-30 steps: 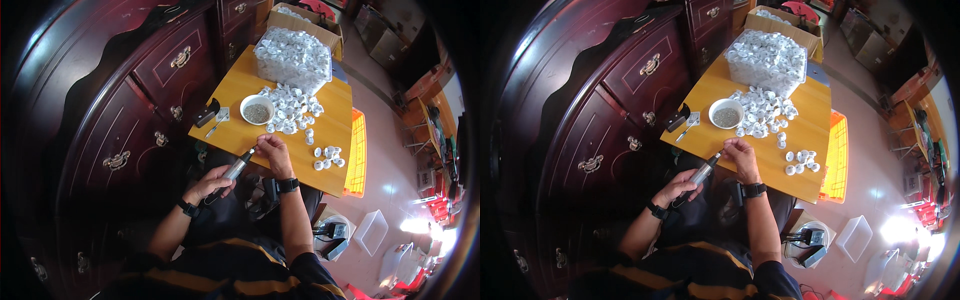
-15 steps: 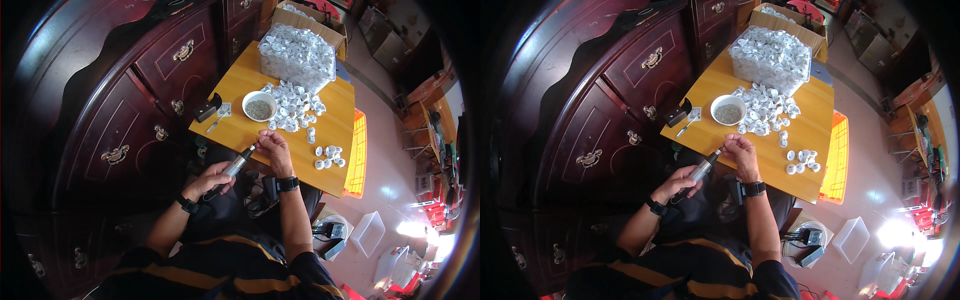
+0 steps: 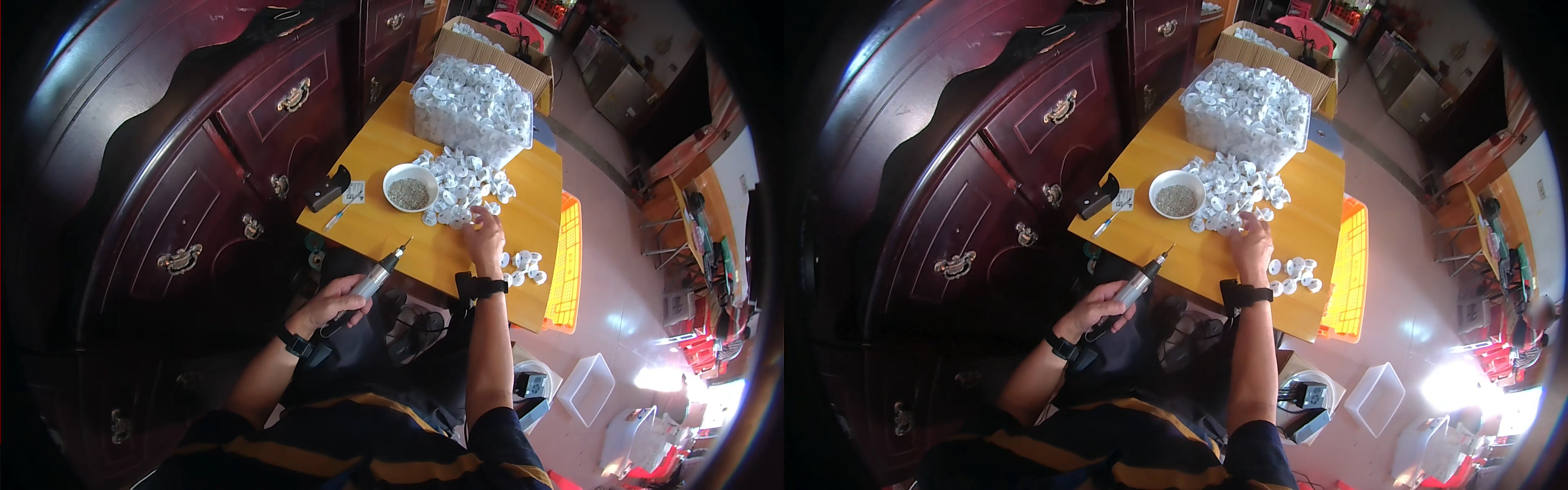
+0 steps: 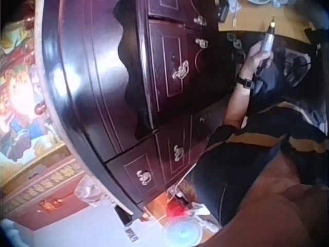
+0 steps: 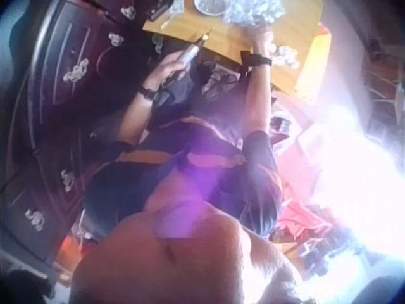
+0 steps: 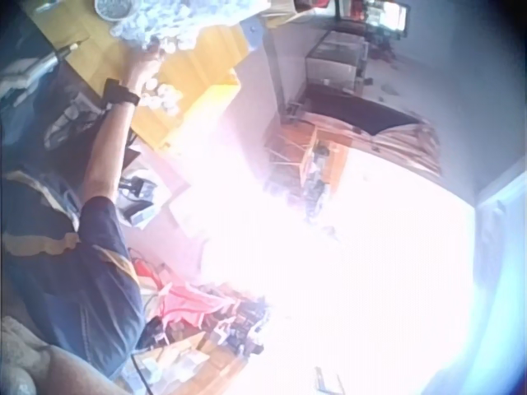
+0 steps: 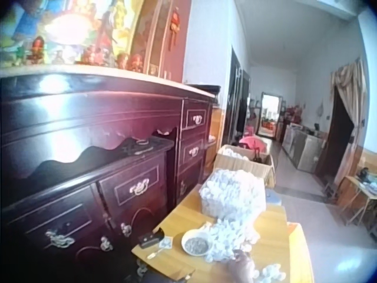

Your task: The recorder is assembling small white plastic components by inserting screws and fastening them using an electric screwdriver.

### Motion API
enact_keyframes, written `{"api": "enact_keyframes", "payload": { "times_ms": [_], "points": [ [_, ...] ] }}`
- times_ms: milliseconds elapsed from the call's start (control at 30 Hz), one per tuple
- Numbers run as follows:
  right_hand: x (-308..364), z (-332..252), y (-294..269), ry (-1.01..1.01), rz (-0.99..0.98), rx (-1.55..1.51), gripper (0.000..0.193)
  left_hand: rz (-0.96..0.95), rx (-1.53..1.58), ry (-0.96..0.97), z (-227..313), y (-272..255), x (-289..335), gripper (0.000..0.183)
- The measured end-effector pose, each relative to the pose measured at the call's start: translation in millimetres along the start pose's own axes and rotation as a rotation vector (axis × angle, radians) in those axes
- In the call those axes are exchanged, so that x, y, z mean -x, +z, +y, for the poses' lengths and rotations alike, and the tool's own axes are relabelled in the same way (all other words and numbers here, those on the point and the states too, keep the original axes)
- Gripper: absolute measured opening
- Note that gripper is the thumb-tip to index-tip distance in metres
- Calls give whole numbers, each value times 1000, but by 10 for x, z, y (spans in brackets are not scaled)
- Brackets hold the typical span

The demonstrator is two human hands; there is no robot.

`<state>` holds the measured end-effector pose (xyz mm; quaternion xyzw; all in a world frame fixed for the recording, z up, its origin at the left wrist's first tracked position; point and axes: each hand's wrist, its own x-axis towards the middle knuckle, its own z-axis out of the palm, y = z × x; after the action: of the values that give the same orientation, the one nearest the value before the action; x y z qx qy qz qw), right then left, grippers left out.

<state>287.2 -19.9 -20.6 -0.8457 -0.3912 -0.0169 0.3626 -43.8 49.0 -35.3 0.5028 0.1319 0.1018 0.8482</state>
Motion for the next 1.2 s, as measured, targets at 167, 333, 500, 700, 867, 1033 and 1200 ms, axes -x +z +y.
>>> {"api": "enact_keyframes", "payload": {
  "times_ms": [167, 333, 500, 700, 867, 1033, 1200],
  "points": [
    [-104, -50, -20, 22, -144, 121, 21, 5, 2, 8, -20, 14, 0, 50],
    [-57, 78, -43, -70, -33, 154, 17, -5, 13, 13, -61, -23, -20, 50],
    [78, 42, -95, -124, 23, -59, 20, -13, 27, 7, -19, -15, -3, 33],
    [230, -8, -56, -87, -45, -285, 18, -5, 5, -6, -51, -10, -2, 32],
    [329, -48, -14, 43, -247, -509, 25, 11, 12, -12, -58, -2, 7, 29],
    [450, -185, -30, 75, -289, -535, 22, -6, -59, -15, -82, -15, -39, 39],
    [524, -307, 30, 111, -329, -626, 21, -5, -81, -13, -56, 7, -49, 38]
  ]
}}
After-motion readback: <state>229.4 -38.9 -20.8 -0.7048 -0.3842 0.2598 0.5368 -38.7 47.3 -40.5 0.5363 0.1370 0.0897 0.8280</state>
